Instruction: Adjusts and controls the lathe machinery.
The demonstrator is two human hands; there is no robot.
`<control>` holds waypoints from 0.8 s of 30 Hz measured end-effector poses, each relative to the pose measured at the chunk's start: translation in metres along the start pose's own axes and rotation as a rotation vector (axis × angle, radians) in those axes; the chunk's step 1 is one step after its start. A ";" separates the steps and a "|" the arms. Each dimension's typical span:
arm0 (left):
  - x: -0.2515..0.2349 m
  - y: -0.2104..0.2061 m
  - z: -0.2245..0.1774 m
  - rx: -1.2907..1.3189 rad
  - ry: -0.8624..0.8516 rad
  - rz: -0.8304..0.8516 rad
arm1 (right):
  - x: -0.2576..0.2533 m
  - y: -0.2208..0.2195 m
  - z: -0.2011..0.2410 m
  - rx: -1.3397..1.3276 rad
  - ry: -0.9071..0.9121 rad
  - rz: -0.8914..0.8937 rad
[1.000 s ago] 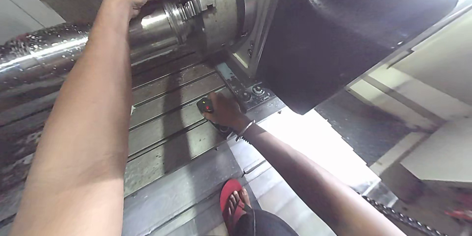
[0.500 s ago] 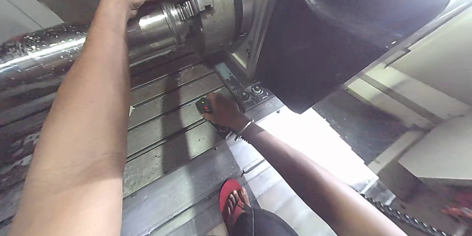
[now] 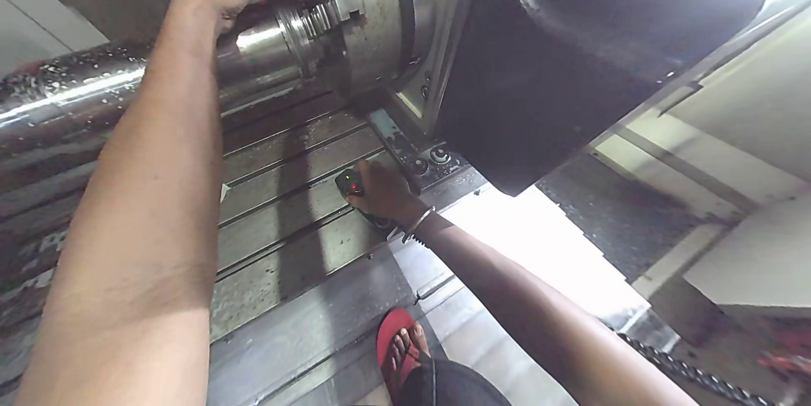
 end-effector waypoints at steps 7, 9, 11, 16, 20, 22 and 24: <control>-0.002 0.001 0.001 -0.011 0.003 -0.011 | -0.002 -0.001 -0.001 -0.001 0.015 -0.012; -0.002 0.001 0.001 -0.003 -0.006 -0.014 | -0.002 -0.001 -0.001 -0.002 0.015 -0.019; -0.001 0.002 -0.001 0.005 -0.014 -0.019 | -0.002 -0.001 0.000 -0.006 0.017 -0.022; -0.001 0.005 0.001 0.075 -0.030 -0.075 | 0.000 0.001 0.000 -0.020 0.020 -0.027; 0.002 0.001 -0.002 0.063 -0.009 -0.053 | 0.002 0.002 0.001 -0.011 0.020 -0.028; 0.003 0.001 -0.003 0.053 0.000 -0.047 | 0.002 0.001 0.003 -0.012 0.019 -0.022; -0.001 0.006 -0.001 0.088 -0.079 -0.064 | 0.002 0.003 0.003 -0.013 0.019 -0.026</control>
Point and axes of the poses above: each hand's wrist, its own x-axis away from the middle knuckle, its own y-axis out of the back of the hand, z = x × y, the point moved 6 cm from there along -x, towards the middle knuckle, and after that the axes turned 6 degrees about x, right-handed, at the moved point
